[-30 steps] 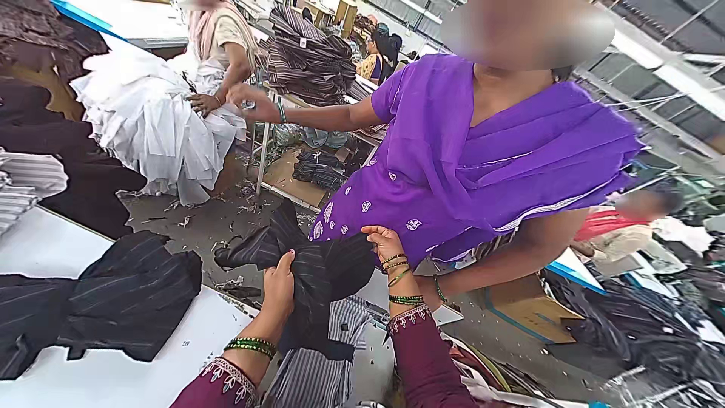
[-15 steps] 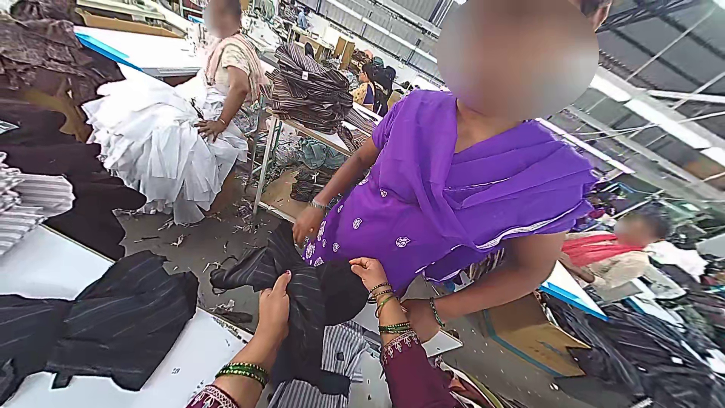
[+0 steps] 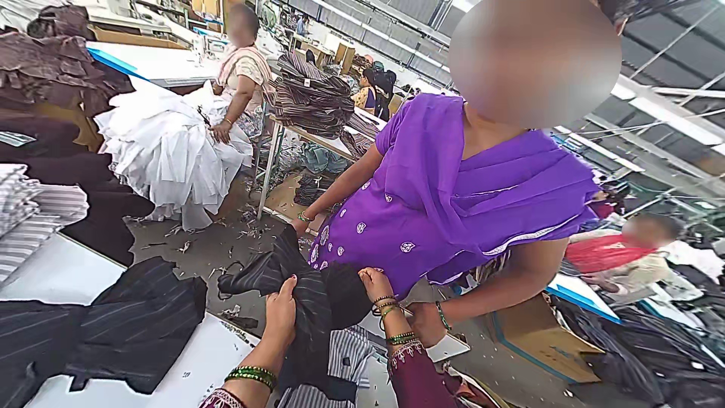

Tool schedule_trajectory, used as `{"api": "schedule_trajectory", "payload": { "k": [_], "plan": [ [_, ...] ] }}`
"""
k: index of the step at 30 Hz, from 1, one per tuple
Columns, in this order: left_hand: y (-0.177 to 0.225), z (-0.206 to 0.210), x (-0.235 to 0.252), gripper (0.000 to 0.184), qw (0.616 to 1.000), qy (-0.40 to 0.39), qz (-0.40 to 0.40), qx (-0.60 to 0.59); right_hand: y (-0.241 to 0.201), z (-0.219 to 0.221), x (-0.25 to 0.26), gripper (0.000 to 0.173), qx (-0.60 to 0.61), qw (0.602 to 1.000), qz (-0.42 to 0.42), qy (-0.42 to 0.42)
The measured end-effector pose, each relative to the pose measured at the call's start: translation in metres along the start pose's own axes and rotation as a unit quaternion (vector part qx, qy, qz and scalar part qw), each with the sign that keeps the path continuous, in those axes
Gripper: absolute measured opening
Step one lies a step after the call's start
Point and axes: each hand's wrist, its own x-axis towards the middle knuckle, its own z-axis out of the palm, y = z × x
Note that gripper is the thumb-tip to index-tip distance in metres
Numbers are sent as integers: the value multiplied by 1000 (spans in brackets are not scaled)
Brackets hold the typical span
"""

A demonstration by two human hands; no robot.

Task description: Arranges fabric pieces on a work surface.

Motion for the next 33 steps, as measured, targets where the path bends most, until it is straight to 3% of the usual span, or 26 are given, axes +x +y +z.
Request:
{"api": "schedule_trajectory", "payload": {
  "k": [8, 23, 33],
  "plan": [
    [1, -1, -1, 23, 1000, -8, -8, 21, -3, -7, 7, 55, -85, 983, 108, -121],
    [3, 0, -3, 21, 1000, -8, 3, 10, -7, -8, 7, 57, -97, 980, 113, -129],
    [5, -3, 0, 31, 999, -20, -20, 25, -3, -7, 8, 57, -86, 984, 103, -121]
  ]
}}
